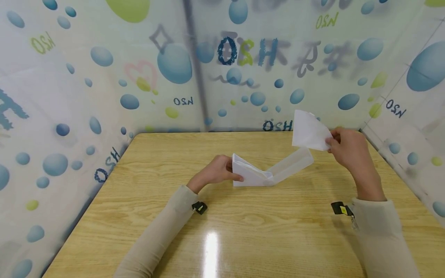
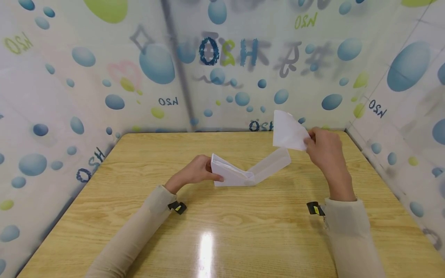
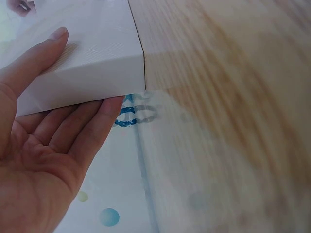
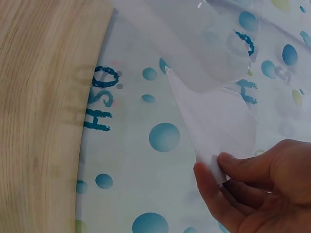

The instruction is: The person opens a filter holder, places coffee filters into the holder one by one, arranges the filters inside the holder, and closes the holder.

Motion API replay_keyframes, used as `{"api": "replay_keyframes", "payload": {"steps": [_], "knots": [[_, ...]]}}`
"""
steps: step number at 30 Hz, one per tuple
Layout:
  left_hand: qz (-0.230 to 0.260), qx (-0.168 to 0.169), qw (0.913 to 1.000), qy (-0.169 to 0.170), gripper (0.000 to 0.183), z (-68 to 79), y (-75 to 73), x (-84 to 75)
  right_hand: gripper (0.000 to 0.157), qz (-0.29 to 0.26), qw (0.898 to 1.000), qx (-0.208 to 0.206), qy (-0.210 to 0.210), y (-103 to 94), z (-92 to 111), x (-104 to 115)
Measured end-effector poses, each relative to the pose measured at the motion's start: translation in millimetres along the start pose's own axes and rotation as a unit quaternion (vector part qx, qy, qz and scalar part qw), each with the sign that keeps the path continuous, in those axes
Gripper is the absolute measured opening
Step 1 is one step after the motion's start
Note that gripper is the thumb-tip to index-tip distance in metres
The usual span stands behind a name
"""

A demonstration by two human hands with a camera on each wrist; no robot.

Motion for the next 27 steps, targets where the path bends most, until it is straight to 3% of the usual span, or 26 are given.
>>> {"api": "replay_keyframes", "payload": {"steps": [15, 27], "knots": [[0.004, 0.001, 1.0000, -0.005, 0.034, -0.2, 0.6, -0.4, 0.021, -0.015, 0.998, -0.056, -0.019, -15.8, 6, 18], [0.002, 0.001, 1.0000, -0.002, 0.035, -1.0, -0.3, -0.9, 0.021, -0.011, 0.997, -0.060, -0.042, -14.5, 9, 37]]}}
Point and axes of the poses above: each hand's wrist, its own z-axis away from the middle knuckle, its own y-axis out of the palm, x = y × z, the point moved 6 cm from there along -z, towards the middle knuckle, and after that the axes turned 11 degrees about -x, right-handed, at the moved point
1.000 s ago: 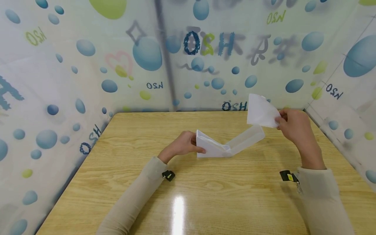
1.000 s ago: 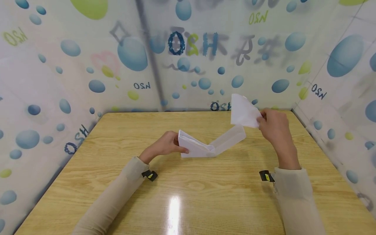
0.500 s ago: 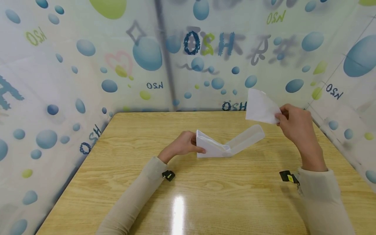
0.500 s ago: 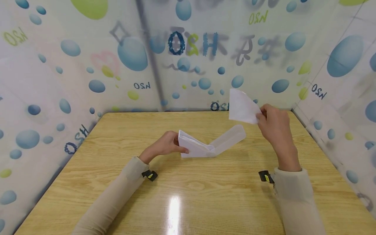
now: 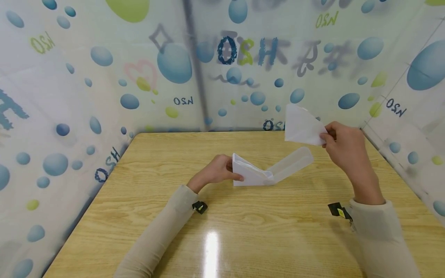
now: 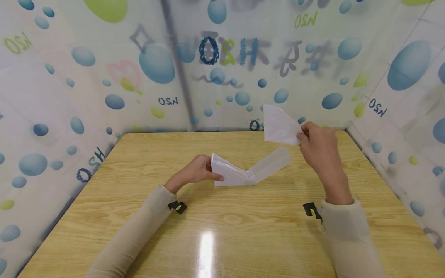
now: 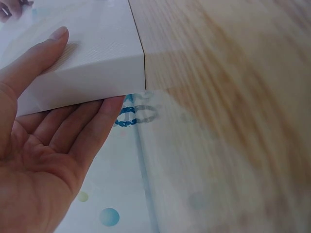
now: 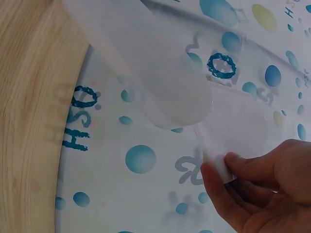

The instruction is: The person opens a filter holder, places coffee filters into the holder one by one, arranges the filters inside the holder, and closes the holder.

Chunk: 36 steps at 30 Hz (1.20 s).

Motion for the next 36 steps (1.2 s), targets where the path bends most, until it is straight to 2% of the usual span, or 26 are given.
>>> {"api": "replay_keyframes", "payload": {"steps": [15, 36], "knots": [[-0.004, -0.004, 1.0000, 0.001, 0.035, -0.3, 0.7, 0.5, 0.017, -0.011, 0.998, -0.005, -0.062, 8.8, 4, 20], [-0.003, -0.004, 1.0000, 0.004, 0.033, -0.2, 0.8, 1.3, 0.012, -0.009, 0.995, 0.007, -0.101, 24.9, 12, 45]]}}
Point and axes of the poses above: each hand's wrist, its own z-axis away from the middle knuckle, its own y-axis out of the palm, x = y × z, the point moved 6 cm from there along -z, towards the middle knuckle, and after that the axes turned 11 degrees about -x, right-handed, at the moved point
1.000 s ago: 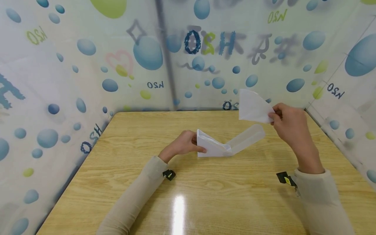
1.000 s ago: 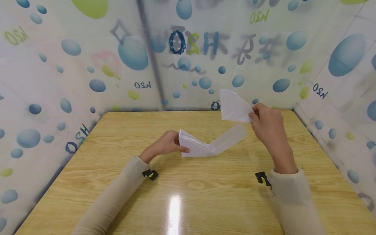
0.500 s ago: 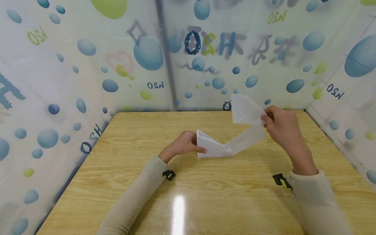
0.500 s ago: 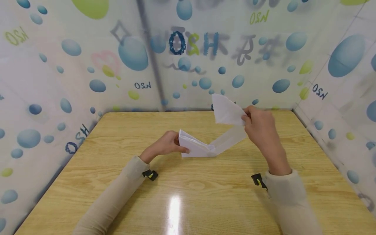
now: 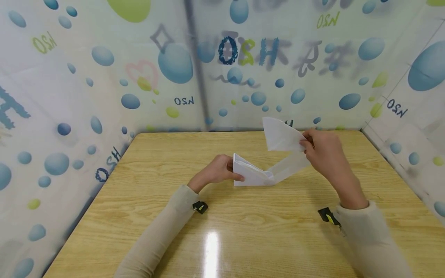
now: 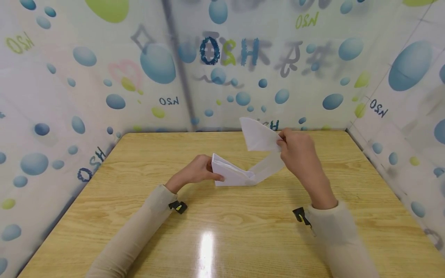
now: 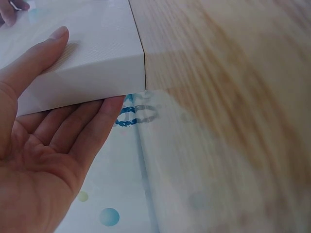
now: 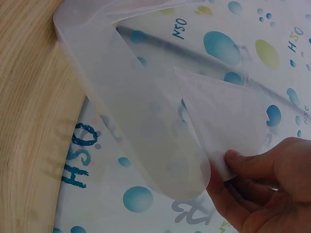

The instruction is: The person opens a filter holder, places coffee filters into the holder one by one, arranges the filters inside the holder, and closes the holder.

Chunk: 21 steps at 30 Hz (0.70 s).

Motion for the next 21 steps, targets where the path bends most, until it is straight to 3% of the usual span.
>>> {"api": "replay_keyframes", "payload": {"steps": [21], "knots": [[0.006, 0.002, 1.0000, 0.005, 0.036, -0.9, 0.4, 0.8, 0.007, -0.006, 1.000, 0.013, -0.015, 16.6, 5, 14]]}}
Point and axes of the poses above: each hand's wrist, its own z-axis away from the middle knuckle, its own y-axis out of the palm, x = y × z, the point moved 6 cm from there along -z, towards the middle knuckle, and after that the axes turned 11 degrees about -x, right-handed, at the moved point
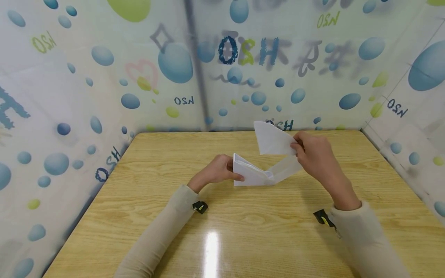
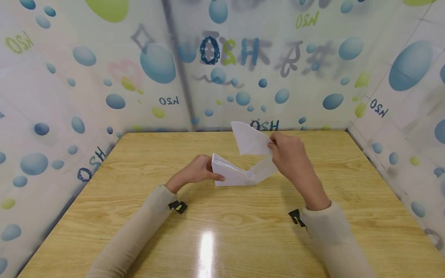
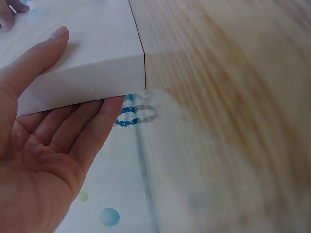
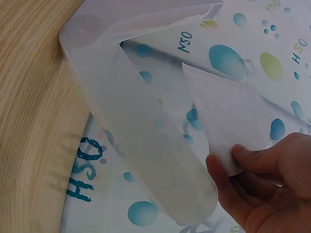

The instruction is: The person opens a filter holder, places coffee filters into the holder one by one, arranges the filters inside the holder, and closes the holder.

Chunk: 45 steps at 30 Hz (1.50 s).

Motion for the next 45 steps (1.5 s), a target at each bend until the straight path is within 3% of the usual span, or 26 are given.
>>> {"api": "replay_keyframes", "payload": {"steps": [18, 36, 45], "knots": [[0.003, -0.002, 1.0000, 0.002, 0.034, 0.7, -0.6, -0.5, 0.005, -0.023, 0.999, 0.010, -0.048, 13.5, 4, 17], [0.006, 0.006, 1.0000, 0.001, 0.034, -0.6, -0.4, -1.3, 0.005, -0.043, 0.997, 0.046, -0.038, 30.4, 8, 23], [0.007, 0.002, 1.0000, -0.001, 0.035, 0.0, -0.6, -0.9, 0.005, -0.066, 0.995, 0.054, -0.058, 38.0, 11, 28]]}}
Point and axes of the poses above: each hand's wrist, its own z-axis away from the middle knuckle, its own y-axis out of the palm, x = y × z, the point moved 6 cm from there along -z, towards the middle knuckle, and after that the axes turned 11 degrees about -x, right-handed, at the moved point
